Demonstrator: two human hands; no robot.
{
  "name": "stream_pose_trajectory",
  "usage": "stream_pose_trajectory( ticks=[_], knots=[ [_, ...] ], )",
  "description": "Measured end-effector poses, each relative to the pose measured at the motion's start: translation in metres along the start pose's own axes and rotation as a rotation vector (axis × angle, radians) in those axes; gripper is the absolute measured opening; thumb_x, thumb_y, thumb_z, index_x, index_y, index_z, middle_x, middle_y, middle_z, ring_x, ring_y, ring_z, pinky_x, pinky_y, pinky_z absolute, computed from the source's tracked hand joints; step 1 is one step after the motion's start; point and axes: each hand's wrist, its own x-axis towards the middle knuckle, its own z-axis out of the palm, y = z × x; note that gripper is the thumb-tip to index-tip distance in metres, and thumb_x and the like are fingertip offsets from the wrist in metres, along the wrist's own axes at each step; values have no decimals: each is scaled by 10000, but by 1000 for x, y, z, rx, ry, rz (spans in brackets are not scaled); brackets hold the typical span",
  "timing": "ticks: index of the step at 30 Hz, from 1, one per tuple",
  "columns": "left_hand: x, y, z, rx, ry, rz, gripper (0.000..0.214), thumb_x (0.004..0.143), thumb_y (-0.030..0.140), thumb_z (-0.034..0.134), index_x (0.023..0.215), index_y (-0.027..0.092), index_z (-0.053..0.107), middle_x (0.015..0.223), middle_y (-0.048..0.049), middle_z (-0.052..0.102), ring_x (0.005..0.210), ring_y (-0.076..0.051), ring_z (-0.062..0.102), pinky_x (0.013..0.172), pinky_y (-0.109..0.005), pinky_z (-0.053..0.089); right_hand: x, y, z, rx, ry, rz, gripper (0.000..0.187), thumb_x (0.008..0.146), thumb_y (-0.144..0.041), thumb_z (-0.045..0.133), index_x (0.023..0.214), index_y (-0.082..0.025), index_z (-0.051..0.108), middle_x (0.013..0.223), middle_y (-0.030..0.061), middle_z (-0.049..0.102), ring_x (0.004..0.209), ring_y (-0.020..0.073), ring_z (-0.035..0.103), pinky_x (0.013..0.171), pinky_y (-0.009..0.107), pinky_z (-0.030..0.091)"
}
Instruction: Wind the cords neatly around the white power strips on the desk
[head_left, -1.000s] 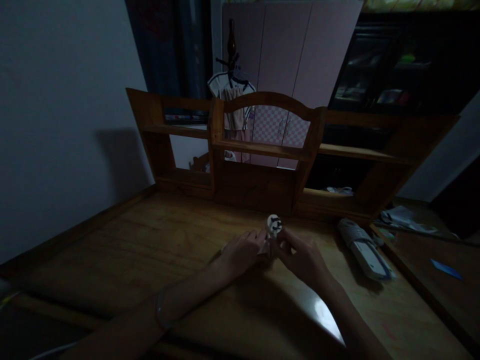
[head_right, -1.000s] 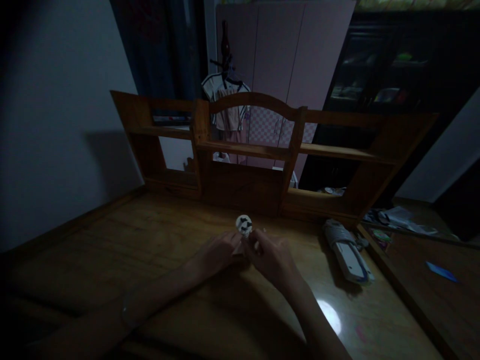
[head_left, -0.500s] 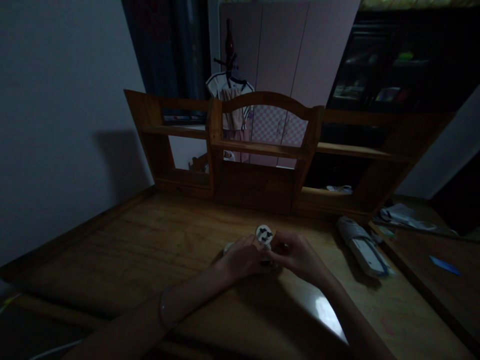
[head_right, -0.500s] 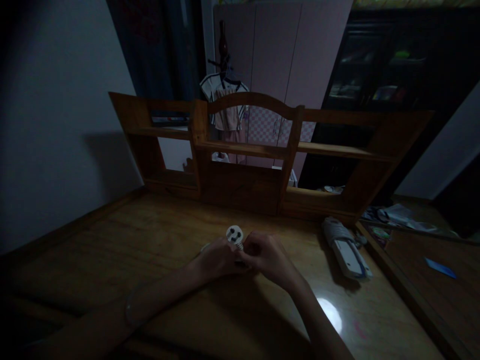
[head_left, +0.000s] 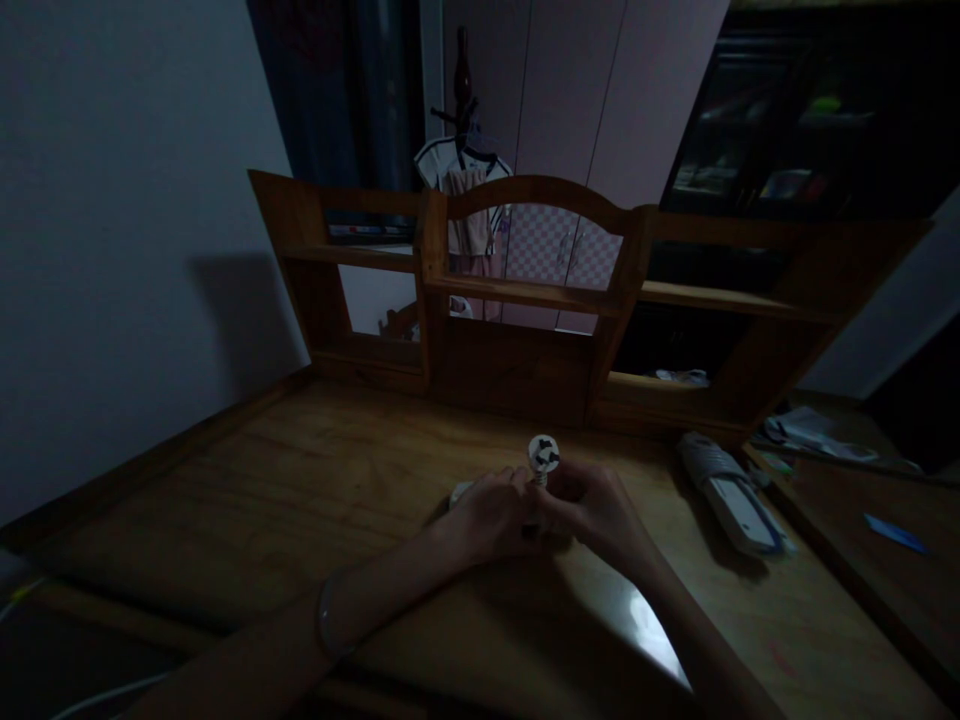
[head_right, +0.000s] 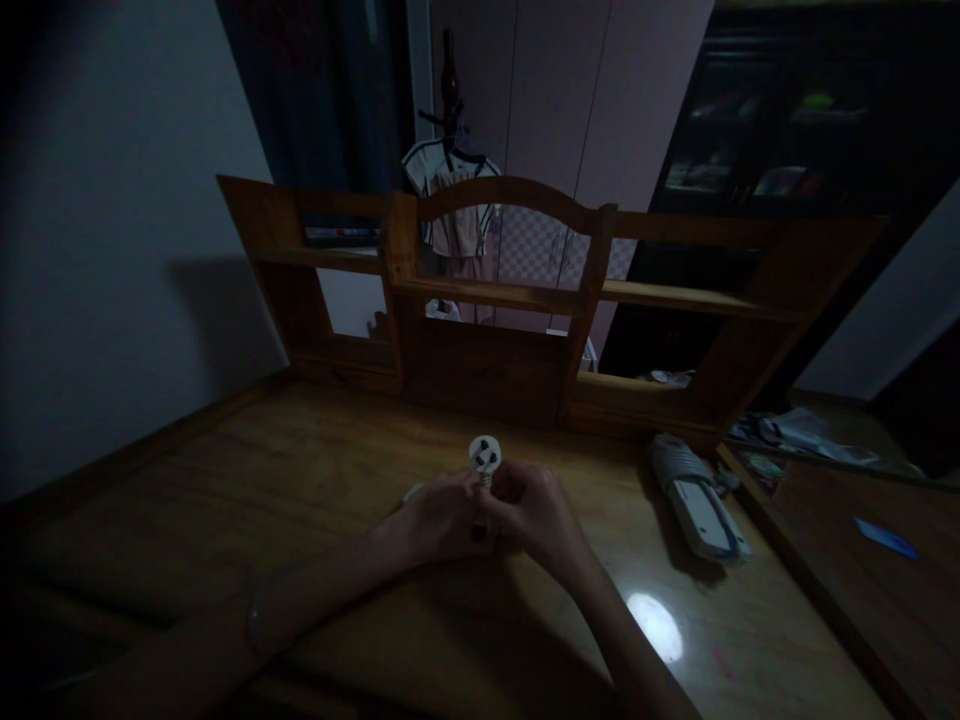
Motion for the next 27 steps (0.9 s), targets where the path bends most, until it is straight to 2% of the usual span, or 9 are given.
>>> stream_pose_trajectory(
  ticks=[7,11,14,16,19,23,27],
  knots=[
    [-2,1,0,54,42,24,471,802,475,606,1101,119,528,950,-103,646,814,-237,635,681,-319,507,3,5,-2,-31,54,20,276,817,-405,604,705,-152,613,607,0,565,561,122,519,485,211,345],
    [-1,-1,5,133,20,165,545,846,505,550,1178,79,478,989,-131,642,831,-232,638,666,-311,509,6,11,-7,-101,100,50,283,780,-376,620,612,-156,557,562,-10,525,526,114,483,467,215,313],
    [-2,-3,9,187,-5,246,478,866,462,539,1128,63,517,991,-164,637,871,-254,632,688,-335,513,9,16,-9,-180,72,47,255,749,-342,631,590,-163,543,541,-26,481,518,108,444,461,220,281],
    [-3,-4,11,220,6,274,432,875,447,525,1077,65,540,961,-168,634,840,-257,631,667,-345,517,11,18,-9,-183,48,48,228,743,-341,633,620,-163,562,570,-25,496,547,114,457,483,222,306],
    [-4,-5,11,281,52,327,278,916,331,467,1017,85,549,906,-147,630,790,-236,627,641,-335,518,11,20,-10,-50,-2,112,220,736,-368,657,780,-155,626,693,3,597,645,146,545,565,241,407],
    [-5,-3,6,315,97,366,153,922,168,404,960,118,543,856,-121,632,789,-211,623,672,-320,519,12,22,-13,255,-122,179,425,703,-386,719,1046,-155,620,931,56,671,833,194,628,737,308,494],
    [-6,-1,-1,322,132,371,149,918,119,392,962,131,533,888,-108,631,827,-210,619,702,-329,520,12,25,-18,316,-148,243,387,732,-442,700,987,-152,666,926,63,686,875,202,628,787,322,485]
  ],
)
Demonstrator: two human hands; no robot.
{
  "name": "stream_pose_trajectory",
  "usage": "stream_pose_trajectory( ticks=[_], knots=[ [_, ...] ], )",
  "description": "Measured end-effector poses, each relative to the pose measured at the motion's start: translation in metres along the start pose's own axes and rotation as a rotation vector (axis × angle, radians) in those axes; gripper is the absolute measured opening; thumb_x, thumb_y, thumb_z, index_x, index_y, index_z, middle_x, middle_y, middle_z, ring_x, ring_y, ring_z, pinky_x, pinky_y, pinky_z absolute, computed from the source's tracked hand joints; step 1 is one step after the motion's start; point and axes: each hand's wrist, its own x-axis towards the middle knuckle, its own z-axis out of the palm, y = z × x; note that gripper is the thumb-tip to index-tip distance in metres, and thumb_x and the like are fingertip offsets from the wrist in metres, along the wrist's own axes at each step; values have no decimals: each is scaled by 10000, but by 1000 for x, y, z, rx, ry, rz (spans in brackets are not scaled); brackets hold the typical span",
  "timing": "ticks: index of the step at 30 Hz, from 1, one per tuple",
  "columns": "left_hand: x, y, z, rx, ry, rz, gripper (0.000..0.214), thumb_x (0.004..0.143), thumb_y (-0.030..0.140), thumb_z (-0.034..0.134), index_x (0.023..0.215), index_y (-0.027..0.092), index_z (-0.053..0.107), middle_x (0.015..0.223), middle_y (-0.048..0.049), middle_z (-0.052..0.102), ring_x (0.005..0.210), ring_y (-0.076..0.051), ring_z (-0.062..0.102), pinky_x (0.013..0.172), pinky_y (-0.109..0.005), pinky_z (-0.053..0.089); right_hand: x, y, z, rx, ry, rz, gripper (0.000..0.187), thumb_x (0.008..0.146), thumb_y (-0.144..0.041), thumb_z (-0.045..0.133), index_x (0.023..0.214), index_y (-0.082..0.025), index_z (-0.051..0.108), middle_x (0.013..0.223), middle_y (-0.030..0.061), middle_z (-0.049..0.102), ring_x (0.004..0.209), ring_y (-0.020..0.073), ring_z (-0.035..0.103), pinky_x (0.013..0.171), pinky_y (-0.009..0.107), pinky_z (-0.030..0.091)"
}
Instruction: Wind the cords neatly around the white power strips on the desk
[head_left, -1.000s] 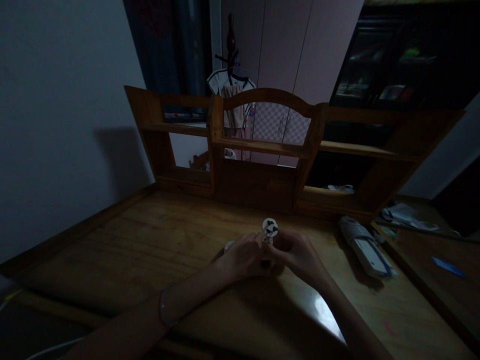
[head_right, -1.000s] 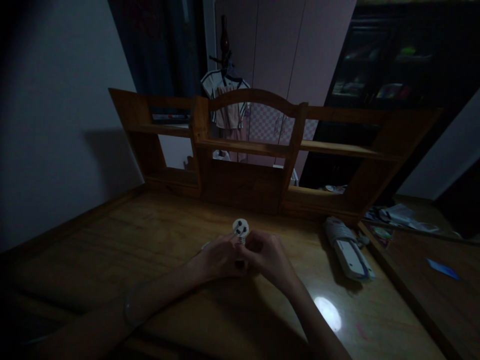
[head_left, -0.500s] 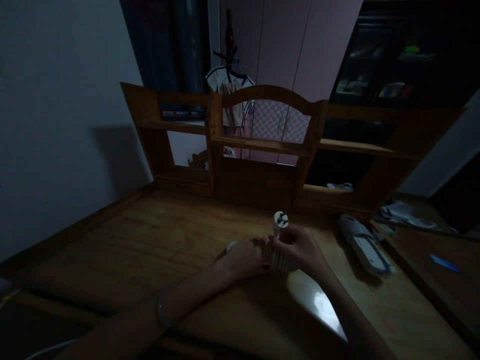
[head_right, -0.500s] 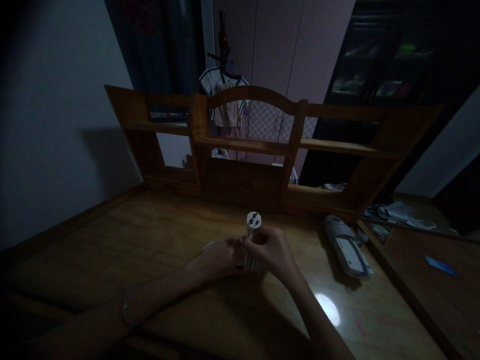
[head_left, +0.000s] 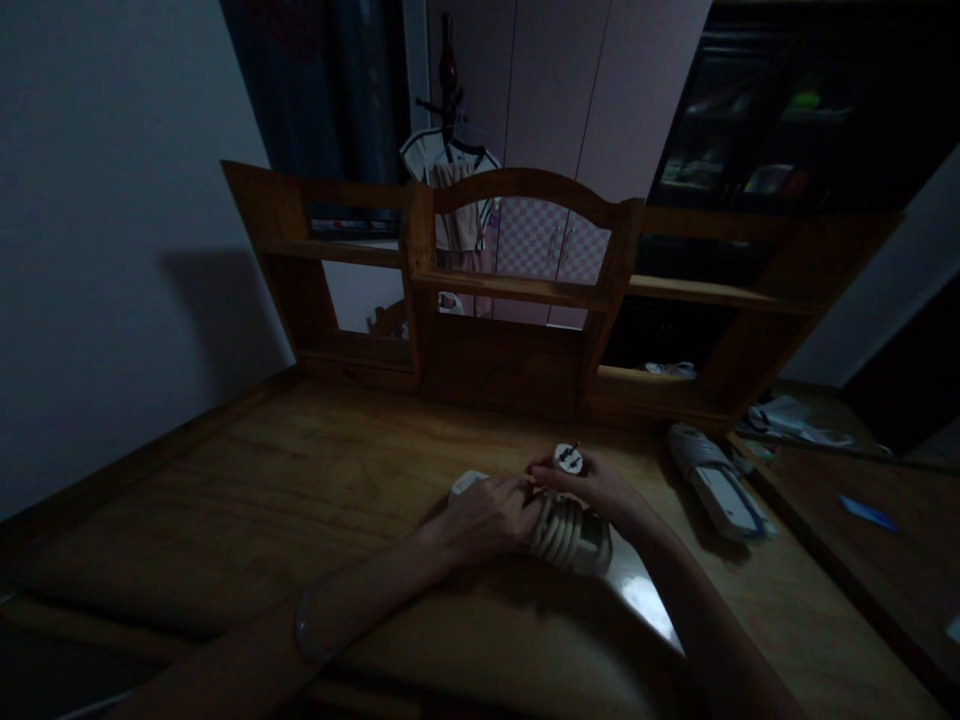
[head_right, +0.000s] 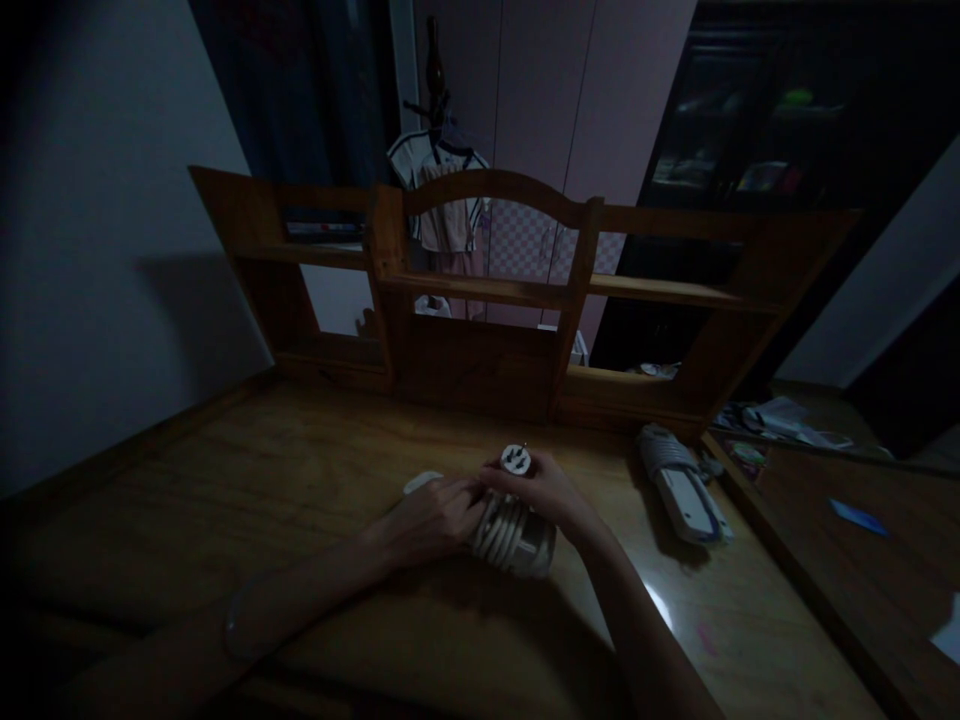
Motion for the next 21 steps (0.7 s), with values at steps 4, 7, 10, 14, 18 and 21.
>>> stream_pose_trajectory(
  ticks=[4,7,10,14,18,21],
  knots=[
    [1,0,-6,36,33,-19,160,924,102,376,964,132,528,893,-104,625,840,-213,616,730,-348,518,-3,-3,-2,-5,-32,23,368,775,-486,652,934,-156,680,918,60,682,861,187,612,771,295,467],
    [3,0,-10,30,62,-29,174,934,103,356,964,127,526,889,-105,619,869,-212,612,795,-369,510,-4,-5,-2,-50,-10,47,376,766,-517,646,859,-153,662,814,39,657,752,165,586,668,261,454],
    [4,-1,-13,10,95,-61,192,943,111,339,986,116,526,861,-89,613,857,-198,614,874,-389,490,-2,-3,-2,-130,54,83,397,742,-550,649,756,-155,613,681,3,589,619,130,515,535,222,388],
    [2,-1,-11,39,190,-83,230,937,108,343,1101,74,501,935,-112,626,902,-207,621,953,-413,457,-1,0,-3,-52,65,97,378,719,-533,672,724,-163,592,654,-6,566,582,120,485,503,214,365],
    [0,-2,-7,4,188,-34,263,934,93,332,1143,63,490,915,-108,633,889,-195,629,955,-396,462,-1,2,-2,14,40,133,387,710,-541,674,685,-165,584,618,0,558,542,118,468,475,219,350],
    [-1,-4,-3,-20,180,-8,271,934,95,332,1154,61,485,913,-109,635,888,-195,632,946,-400,472,0,5,-2,13,42,157,399,698,-543,684,652,-164,565,579,-11,525,511,107,441,448,215,319]
  ],
)
